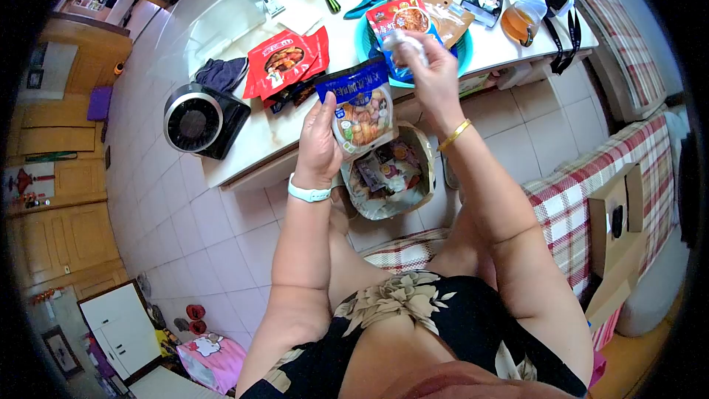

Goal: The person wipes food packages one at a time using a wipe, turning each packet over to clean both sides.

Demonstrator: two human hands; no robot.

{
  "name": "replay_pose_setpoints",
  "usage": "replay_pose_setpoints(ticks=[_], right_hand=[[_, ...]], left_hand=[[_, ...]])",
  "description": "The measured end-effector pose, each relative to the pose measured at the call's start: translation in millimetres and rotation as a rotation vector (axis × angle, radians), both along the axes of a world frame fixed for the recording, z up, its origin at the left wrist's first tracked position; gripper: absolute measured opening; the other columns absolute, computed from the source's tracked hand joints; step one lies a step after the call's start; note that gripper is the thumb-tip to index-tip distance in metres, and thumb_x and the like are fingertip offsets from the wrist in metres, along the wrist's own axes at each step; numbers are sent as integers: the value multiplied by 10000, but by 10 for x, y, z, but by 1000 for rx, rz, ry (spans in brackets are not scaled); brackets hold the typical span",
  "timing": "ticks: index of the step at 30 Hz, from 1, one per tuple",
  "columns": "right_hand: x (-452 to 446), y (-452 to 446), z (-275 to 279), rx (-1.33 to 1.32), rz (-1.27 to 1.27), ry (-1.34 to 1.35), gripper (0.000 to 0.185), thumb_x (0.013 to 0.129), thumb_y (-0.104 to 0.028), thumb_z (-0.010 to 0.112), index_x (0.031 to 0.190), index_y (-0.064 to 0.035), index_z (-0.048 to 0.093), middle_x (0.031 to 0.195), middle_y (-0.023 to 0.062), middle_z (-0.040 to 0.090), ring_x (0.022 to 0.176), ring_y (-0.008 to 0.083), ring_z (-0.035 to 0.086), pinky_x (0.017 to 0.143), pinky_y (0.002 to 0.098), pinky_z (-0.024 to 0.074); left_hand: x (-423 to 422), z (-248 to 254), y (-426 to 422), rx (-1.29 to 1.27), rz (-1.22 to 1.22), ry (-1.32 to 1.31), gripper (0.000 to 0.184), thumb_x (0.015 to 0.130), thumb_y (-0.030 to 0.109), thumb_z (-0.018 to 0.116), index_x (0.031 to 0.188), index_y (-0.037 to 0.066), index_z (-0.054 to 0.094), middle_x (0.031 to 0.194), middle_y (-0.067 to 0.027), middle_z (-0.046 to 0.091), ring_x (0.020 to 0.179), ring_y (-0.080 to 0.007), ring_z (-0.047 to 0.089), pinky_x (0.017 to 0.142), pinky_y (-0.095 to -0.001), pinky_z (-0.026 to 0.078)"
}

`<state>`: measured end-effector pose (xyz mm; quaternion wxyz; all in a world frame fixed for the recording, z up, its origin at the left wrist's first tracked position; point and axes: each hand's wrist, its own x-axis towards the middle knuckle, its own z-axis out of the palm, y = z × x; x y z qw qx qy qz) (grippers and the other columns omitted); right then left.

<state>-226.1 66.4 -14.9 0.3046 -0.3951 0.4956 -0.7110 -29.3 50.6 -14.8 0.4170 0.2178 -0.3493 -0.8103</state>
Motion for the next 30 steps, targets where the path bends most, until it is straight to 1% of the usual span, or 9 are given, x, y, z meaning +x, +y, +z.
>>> replay_pose_setpoints(ticks=[3,5,6,9,15,20,23,26,30], right_hand=[[-14,65,94,6,-154,144,217,969,-100,648,1162,-9,684,1101,92,729,920,152,690,837,307,560],[110,105,136,-209,-227,676,264,910,-32,642,1171,-27,682,1209,144,697,1054,271,681,935,390,538],[243,167,208,-215,-138,715,317,863,0,636,1174,-39,682,1267,160,672,1184,343,621,1034,442,478],[529,148,94,-298,-25,984,357,842,-41,665,1199,-51,678,1350,129,639,1307,338,552,1083,477,432],[353,85,103,-160,-130,1088,394,842,-54,658,1236,-68,675,1373,84,635,1345,354,511,1102,484,410],[-15,-24,-74,-20,-235,1022,402,850,-55,665,1251,-78,673,1345,95,652,1284,353,551,1077,468,430],[-13,55,132,-162,-257,967,413,847,-57,675,1259,-67,668,1358,101,645,1297,337,553,1084,469,432],[321,162,163,-270,-50,1020,431,836,-64,686,1266,-91,668,1386,89,625,1339,322,529,1128,470,406],[318,114,121,-216,-55,1072,402,847,-85,689,1248,-89,677,1380,71,631,1327,331,535,1099,468,427]], left_hand=[[0,-32,-30,23,-17,78,393,1102,280,435,1326,-23,545,1250,-162,675,1099,-264,689,988,-428,557],[-49,-49,-15,76,61,105,395,1111,274,403,1376,1,508,1312,-150,638,1179,-268,647,1042,-433,523],[-56,-86,-10,77,59,105,395,1111,274,403,1376,1,508,1312,-150,638,1179,-268,647,1042,-433,523],[-83,-148,66,217,44,197,419,1125,281,335,1455,48,447,1415,-138,556,1319,-255,542,1131,-431,438],[-79,-79,58,247,-16,172,440,1122,301,345,1457,30,437,1404,-139,566,1303,-269,558,1114,-453,453],[-51,-18,43,158,16,165,425,1116,304,362,1383,-2,488,1321,-193,625,1177,-318,646,1023,-478,528],[-40,0,17,144,47,156,415,1116,286,359,1390,1,487,1335,-185,619,1189,-315,637,1035,-477,515],[-42,-79,16,143,49,148,420,1115,280,369,1436,28,470,1412,-126,573,1294,-273,564,1117,-470,437],[-32,-96,4,184,39,144,408,1107,266,403,1422,17,476,1386,-140,589,1244,-282,601,1074,-458,486]])
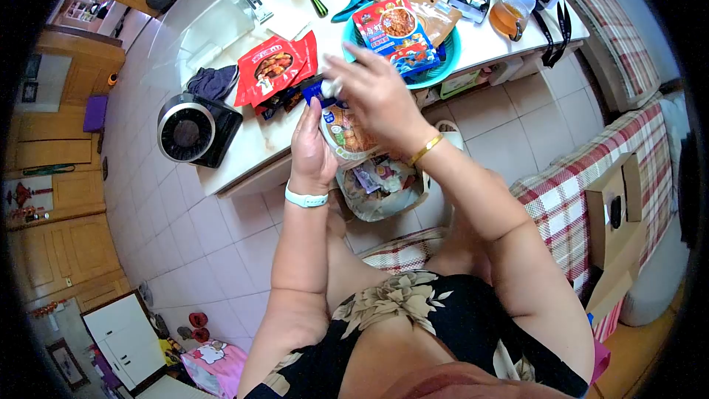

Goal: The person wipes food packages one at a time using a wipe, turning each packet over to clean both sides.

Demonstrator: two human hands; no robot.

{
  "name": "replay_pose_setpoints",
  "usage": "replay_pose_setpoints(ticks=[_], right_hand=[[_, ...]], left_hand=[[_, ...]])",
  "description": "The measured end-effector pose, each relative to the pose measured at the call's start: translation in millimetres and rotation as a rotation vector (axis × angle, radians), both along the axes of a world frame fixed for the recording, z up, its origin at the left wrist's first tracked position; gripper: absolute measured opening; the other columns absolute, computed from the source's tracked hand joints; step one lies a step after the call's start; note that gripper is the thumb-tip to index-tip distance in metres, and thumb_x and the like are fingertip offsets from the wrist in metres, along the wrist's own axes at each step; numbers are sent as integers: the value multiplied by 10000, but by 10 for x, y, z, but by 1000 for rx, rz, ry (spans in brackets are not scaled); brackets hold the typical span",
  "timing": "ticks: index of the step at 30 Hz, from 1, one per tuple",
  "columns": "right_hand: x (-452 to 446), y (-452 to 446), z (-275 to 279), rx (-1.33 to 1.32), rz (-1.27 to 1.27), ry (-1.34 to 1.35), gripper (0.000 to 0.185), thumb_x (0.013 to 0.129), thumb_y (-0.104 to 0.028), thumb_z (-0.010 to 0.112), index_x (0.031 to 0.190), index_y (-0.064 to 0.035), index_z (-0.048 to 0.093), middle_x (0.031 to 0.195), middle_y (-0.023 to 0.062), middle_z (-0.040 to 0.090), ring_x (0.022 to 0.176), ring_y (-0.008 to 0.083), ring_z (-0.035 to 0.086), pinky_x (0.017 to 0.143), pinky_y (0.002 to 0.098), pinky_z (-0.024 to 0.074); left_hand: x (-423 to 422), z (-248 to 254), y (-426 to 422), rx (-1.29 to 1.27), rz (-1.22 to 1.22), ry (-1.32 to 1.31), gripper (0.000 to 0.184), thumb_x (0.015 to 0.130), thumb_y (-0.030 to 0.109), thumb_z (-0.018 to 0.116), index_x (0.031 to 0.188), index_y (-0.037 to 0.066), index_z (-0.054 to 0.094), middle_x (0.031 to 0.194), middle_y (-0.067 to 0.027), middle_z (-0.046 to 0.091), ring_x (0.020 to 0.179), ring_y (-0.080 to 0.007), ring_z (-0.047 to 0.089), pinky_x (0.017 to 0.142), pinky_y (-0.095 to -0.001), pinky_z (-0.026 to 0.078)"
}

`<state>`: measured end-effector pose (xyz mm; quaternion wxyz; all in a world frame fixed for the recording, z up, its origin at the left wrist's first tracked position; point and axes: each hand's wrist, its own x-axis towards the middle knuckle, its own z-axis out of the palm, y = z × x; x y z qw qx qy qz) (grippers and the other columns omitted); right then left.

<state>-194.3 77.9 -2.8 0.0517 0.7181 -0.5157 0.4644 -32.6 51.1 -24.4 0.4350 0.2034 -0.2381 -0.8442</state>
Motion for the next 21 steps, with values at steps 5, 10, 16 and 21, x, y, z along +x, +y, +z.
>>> replay_pose_setpoints(ticks=[5,10,16,21], right_hand=[[-492,-164,-269,215,-185,-232,308,939,-60,625,1240,-45,688,1185,108,726,1100,268,673,926,368,525],[-304,-20,-78,185,-78,-646,265,1026,-112,526,1206,-22,698,1044,116,728,903,204,666,806,318,529],[14,22,-80,187,2,-375,260,965,-131,604,1192,-21,667,1026,178,710,939,371,659,827,413,534],[-85,-22,-192,629,229,-710,269,944,-186,664,1139,-1,651,892,136,710,780,225,689,714,371,533]], left_hand=[[140,44,-95,-94,-155,115,448,1107,320,380,1383,-11,500,1299,-183,640,1157,-332,655,1024,-486,527],[100,40,-146,22,-34,114,496,1102,361,374,1405,-14,487,1357,-204,606,1244,-345,601,1098,-527,458],[117,-41,-167,64,2,133,527,1103,390,352,1376,-37,499,1272,-198,643,1144,-329,643,1027,-495,507],[169,-76,-247,82,53,93,544,1103,407,329,1353,-40,512,1209,-202,658,1074,-320,662,1001,-482,522]])
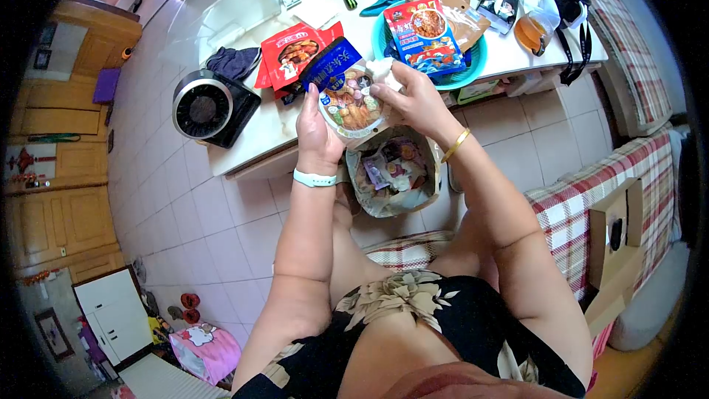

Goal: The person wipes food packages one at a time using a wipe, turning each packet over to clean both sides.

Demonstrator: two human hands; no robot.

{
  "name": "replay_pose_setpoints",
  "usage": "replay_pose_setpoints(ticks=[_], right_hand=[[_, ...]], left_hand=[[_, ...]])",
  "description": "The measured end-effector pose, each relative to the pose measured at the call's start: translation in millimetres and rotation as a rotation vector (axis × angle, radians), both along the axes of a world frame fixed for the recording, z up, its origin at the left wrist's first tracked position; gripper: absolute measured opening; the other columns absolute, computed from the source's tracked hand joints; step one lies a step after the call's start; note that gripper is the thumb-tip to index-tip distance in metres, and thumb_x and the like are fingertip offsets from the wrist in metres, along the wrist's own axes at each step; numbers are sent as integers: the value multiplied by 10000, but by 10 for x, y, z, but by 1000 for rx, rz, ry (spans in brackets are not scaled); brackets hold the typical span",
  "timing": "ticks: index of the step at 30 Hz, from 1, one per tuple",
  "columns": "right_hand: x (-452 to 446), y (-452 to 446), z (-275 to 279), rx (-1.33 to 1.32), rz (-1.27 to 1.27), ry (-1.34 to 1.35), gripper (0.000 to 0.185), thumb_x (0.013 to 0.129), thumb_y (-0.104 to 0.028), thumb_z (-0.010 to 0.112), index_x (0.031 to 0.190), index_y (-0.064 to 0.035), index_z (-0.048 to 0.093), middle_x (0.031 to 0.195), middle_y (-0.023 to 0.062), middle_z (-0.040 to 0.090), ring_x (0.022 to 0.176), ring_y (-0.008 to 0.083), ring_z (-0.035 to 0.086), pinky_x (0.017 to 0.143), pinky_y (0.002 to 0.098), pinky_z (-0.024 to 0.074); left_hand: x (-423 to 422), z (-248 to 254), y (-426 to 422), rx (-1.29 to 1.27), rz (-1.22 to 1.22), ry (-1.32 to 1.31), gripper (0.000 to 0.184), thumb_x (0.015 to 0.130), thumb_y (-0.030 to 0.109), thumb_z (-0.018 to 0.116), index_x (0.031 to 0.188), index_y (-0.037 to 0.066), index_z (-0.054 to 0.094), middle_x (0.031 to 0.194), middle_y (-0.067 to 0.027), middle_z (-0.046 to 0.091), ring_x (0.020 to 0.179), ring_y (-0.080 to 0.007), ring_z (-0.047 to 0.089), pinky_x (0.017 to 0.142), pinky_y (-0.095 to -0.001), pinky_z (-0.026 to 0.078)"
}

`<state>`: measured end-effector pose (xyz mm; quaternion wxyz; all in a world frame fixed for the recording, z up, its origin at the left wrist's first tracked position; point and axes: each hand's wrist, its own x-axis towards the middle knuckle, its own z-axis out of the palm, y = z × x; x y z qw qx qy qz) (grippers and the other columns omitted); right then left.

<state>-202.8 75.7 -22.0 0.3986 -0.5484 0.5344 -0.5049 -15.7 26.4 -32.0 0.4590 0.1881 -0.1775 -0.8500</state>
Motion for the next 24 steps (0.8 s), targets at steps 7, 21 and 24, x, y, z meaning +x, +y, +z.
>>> replay_pose_setpoints(ticks=[7,21,24], right_hand=[[-510,-139,89,-278,-418,-22,253,975,-137,665,1179,13,672,1066,52,722,952,77,632,826,265,520],[-254,-46,80,-444,-481,323,246,901,-53,633,1143,-43,678,989,177,682,889,328,686,777,396,535],[-116,-9,107,-474,-380,377,254,887,-62,629,1139,-44,660,988,182,677,897,362,678,793,417,535]], left_hand=[[8,30,-85,-290,201,-374,392,1097,280,401,1413,65,489,1357,-168,622,1235,-266,616,1015,-421,519],[388,-325,-619,-1205,708,-1893,466,819,29,682,1282,67,649,1460,-209,516,1356,-386,469,1149,-479,361],[542,-445,-723,-1148,623,-1976,476,820,12,660,1293,65,649,1494,-227,486,1382,-394,448,1159,-469,354]])
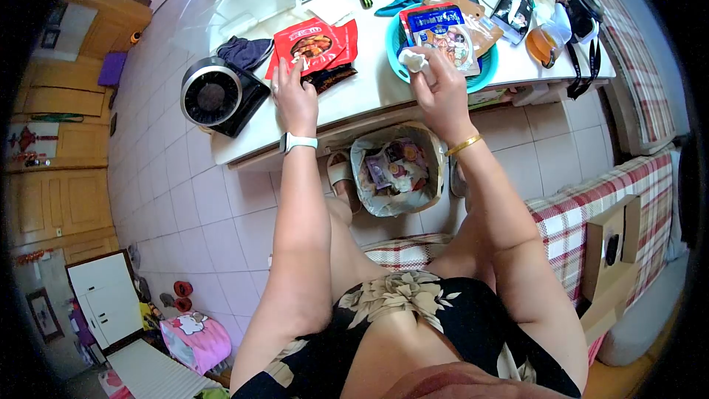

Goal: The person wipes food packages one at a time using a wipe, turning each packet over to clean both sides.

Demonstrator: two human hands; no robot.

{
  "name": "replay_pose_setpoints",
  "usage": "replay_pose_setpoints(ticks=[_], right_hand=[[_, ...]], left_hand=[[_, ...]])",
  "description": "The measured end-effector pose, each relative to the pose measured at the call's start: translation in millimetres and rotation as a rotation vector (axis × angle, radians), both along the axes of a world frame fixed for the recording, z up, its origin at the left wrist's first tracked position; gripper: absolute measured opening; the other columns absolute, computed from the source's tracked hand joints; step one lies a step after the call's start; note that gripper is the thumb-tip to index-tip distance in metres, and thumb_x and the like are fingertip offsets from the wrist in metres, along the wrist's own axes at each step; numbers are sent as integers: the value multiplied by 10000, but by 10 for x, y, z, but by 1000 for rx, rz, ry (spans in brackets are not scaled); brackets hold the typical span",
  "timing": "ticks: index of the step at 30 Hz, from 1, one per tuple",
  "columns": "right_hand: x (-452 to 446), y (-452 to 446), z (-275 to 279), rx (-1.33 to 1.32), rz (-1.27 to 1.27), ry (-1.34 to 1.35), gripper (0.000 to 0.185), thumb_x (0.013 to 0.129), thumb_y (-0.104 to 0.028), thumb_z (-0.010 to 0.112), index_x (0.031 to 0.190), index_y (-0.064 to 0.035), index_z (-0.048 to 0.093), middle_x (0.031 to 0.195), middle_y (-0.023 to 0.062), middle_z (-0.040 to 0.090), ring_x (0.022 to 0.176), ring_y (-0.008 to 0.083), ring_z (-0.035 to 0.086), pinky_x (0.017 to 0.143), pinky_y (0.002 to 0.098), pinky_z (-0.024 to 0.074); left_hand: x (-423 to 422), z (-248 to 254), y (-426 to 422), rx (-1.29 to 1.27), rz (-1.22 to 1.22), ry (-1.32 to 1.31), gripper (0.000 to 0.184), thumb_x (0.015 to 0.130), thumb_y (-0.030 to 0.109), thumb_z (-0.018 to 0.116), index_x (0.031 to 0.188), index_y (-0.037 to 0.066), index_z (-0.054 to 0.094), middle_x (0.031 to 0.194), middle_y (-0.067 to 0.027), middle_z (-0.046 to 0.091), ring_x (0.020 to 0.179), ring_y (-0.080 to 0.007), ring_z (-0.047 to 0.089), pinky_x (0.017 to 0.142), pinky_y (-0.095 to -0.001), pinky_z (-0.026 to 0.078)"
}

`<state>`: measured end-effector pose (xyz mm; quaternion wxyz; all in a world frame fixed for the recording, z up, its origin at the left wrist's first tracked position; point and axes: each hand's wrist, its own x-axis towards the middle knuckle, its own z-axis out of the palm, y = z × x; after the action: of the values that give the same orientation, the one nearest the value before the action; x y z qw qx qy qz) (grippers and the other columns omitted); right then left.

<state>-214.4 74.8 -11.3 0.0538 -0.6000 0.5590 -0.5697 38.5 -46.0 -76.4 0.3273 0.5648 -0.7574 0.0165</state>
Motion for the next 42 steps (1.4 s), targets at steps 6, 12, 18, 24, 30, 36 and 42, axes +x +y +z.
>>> replay_pose_setpoints(ticks=[6,12,18,24,30,36,42], right_hand=[[55,1,-102,113,86,-6,251,879,-96,625,1117,-17,640,977,208,673,889,398,664,803,448,531],[196,-63,-323,468,285,-392,281,882,-236,729,1018,6,682,871,167,719,801,248,688,757,373,526],[460,-108,-222,818,503,-728,379,982,-364,616,895,-17,741,770,36,730,496,75,496,469,267,427],[798,-210,-543,804,583,-943,393,999,-358,576,1122,-12,717,990,81,771,494,78,522,459,235,435],[923,-180,-520,813,590,-999,446,1004,-401,596,1200,-13,698,912,52,733,495,71,495,512,237,498],[853,-232,-414,758,599,-1114,470,996,-457,619,1121,-11,695,662,-34,523,527,59,469,549,256,527],[922,-328,-681,702,425,-1187,202,973,-238,671,973,-36,663,743,-5,645,504,66,492,509,262,533]], left_hand=[[122,-148,-132,-43,42,119,164,884,70,691,1035,43,747,1277,-161,680,1206,-348,607,1076,-441,420],[-6,121,-57,-87,12,138,79,850,77,723,925,55,740,1248,-98,688,1162,-316,588,1027,-423,431],[-200,412,270,-156,-61,46,69,841,115,756,901,86,737,1181,-47,665,1176,-290,547,1030,-430,415],[12,73,-44,183,-26,710,152,983,129,679,971,-17,717,984,-79,723,832,-132,671,749,-281,548],[1,196,27,145,-43,1293,109,1010,97,637,1003,-11,637,970,-84,689,855,-124,664,772,-253,569],[-61,434,481,351,-324,699,103,960,93,694,965,-9,702,1011,-99,754,907,-142,675,839,-293,530],[30,367,548,589,-487,638,129,920,100,725,938,-27,721,937,-88,752,845,-140,675,813,-291,533]])
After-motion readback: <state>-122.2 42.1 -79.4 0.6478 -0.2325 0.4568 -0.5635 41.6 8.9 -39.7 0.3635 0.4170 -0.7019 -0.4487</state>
